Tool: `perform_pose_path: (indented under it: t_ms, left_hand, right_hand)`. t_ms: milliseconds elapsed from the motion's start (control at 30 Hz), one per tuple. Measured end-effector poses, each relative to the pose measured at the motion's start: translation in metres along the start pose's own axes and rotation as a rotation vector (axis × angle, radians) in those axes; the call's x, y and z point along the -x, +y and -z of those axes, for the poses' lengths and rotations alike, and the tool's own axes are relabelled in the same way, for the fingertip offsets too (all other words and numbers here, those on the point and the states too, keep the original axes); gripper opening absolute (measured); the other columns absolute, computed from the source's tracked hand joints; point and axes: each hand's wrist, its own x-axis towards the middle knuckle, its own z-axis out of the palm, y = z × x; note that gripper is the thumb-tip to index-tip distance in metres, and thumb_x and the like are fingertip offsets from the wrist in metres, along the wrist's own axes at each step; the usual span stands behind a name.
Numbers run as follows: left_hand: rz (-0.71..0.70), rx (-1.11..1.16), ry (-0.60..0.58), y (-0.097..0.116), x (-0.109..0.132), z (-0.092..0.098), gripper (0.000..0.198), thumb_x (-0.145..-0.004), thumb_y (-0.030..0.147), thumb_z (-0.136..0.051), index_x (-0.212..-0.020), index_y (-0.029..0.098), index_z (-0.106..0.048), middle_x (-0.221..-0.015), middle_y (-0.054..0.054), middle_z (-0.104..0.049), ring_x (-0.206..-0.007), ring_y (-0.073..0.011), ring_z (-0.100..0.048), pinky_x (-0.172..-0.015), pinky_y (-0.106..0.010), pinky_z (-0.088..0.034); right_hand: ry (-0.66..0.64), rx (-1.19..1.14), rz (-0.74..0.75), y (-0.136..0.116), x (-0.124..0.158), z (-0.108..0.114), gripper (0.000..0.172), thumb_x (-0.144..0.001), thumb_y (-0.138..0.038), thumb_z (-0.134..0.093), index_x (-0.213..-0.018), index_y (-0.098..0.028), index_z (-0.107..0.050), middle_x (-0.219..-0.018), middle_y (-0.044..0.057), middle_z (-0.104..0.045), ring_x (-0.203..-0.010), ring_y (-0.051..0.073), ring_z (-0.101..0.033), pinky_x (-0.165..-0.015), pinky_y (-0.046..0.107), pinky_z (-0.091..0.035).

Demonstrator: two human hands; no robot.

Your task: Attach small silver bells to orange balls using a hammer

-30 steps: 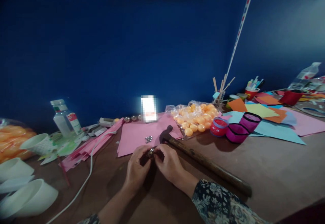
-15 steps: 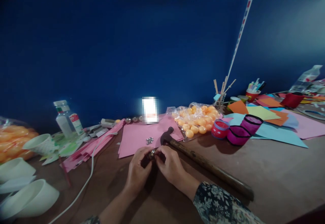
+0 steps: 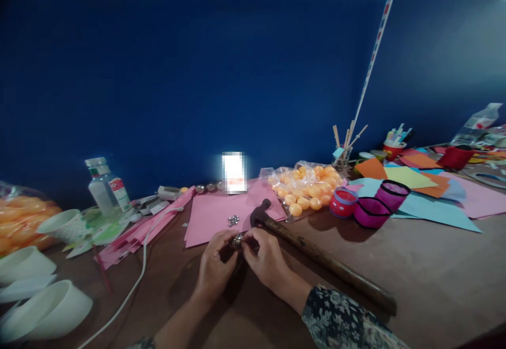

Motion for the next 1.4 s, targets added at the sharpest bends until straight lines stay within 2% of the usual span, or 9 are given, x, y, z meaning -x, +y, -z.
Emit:
perform_pose_path:
  t_ms: [167,300,433,567,700,900,1167,1400]
  left_hand:
    - [0.024,0.034,0.001,-0.002,0.0,-0.001,0.034,-0.066,0.005,-0.052,-0.096,0.02,-0.058,-0.097,-0.005,-0.059,-0.095,-0.0184,-0.055,-0.086,-0.034,-0.045]
    - [0.108,0.1,0.014,-0.004,0.002,-0.003,0.037,-0.067,0.009,-0.054,-0.103,0.018,-0.055,-0.102,-0.007,-0.06,-0.097,-0.0192,-0.057,-0.087,-0.035,-0.045]
    - [0.197,0.255,-0.02,-0.003,0.002,-0.003,0.036,-0.07,0.013,-0.055,-0.106,0.015,-0.052,-0.103,-0.008,-0.061,-0.095,-0.0185,-0.059,-0.086,-0.033,-0.047]
    - [0.228,0.349,-0.036,-0.002,0.002,-0.002,0.035,-0.072,0.019,-0.057,-0.107,0.014,-0.052,-0.106,-0.01,-0.061,-0.098,-0.0192,-0.058,-0.089,-0.034,-0.045]
    - [0.216,0.383,-0.048,-0.001,0.001,0.0,0.037,-0.074,0.023,-0.057,-0.11,0.015,-0.053,-0.114,-0.011,-0.057,-0.104,-0.0204,-0.055,-0.091,-0.033,-0.043]
    - [0.238,0.369,-0.068,0.0,0.001,0.001,0.038,-0.075,0.024,-0.057,-0.112,0.016,-0.053,-0.114,-0.01,-0.058,-0.107,-0.0198,-0.053,-0.094,-0.034,-0.04]
    - [0.281,0.376,-0.03,0.002,-0.001,0.002,0.032,-0.074,0.029,-0.057,-0.103,0.015,-0.059,-0.105,-0.008,-0.064,-0.101,-0.0204,-0.056,-0.089,-0.034,-0.044]
    - [0.293,0.394,-0.018,0.003,-0.002,0.002,0.031,-0.074,0.029,-0.058,-0.102,0.015,-0.059,-0.101,-0.008,-0.065,-0.095,-0.0196,-0.059,-0.084,-0.031,-0.046]
  right_hand:
    - [0.0,-0.015,-0.015,-0.001,0.001,0.0,0.007,-0.078,-0.017,-0.048,-0.077,-0.017,-0.055,-0.074,0.002,-0.059,-0.067,0.013,-0.057,-0.062,0.022,-0.046]
    - [0.016,-0.007,-0.008,-0.003,0.001,0.001,0.006,-0.078,-0.018,-0.048,-0.077,-0.017,-0.054,-0.075,0.003,-0.059,-0.068,0.014,-0.057,-0.063,0.023,-0.046]
    - [0.022,-0.052,-0.01,-0.005,0.001,0.002,0.007,-0.08,-0.021,-0.048,-0.084,-0.018,-0.053,-0.079,0.003,-0.059,-0.071,0.014,-0.057,-0.064,0.024,-0.048]
    - [0.065,-0.094,-0.039,-0.004,0.001,0.001,0.014,-0.08,-0.025,-0.051,-0.092,-0.018,-0.053,-0.088,0.006,-0.059,-0.081,0.017,-0.058,-0.071,0.027,-0.049]
    - [0.027,-0.263,-0.106,0.001,-0.001,-0.002,0.017,-0.083,-0.029,-0.049,-0.095,-0.018,-0.053,-0.094,0.006,-0.06,-0.086,0.017,-0.058,-0.076,0.028,-0.049]
    - [-0.033,-0.53,-0.286,0.007,-0.002,-0.006,0.024,-0.081,-0.036,-0.051,-0.095,-0.017,-0.053,-0.088,0.005,-0.062,-0.07,0.015,-0.061,-0.062,0.026,-0.053]
    - [-0.037,-0.46,-0.195,0.005,0.001,-0.007,0.02,-0.08,-0.031,-0.052,-0.096,-0.018,-0.052,-0.097,0.006,-0.062,-0.086,0.017,-0.061,-0.074,0.028,-0.052]
    - [-0.046,-0.426,-0.172,0.002,0.001,-0.007,0.017,-0.08,-0.027,-0.052,-0.095,-0.019,-0.052,-0.097,0.007,-0.061,-0.088,0.018,-0.061,-0.076,0.03,-0.051]
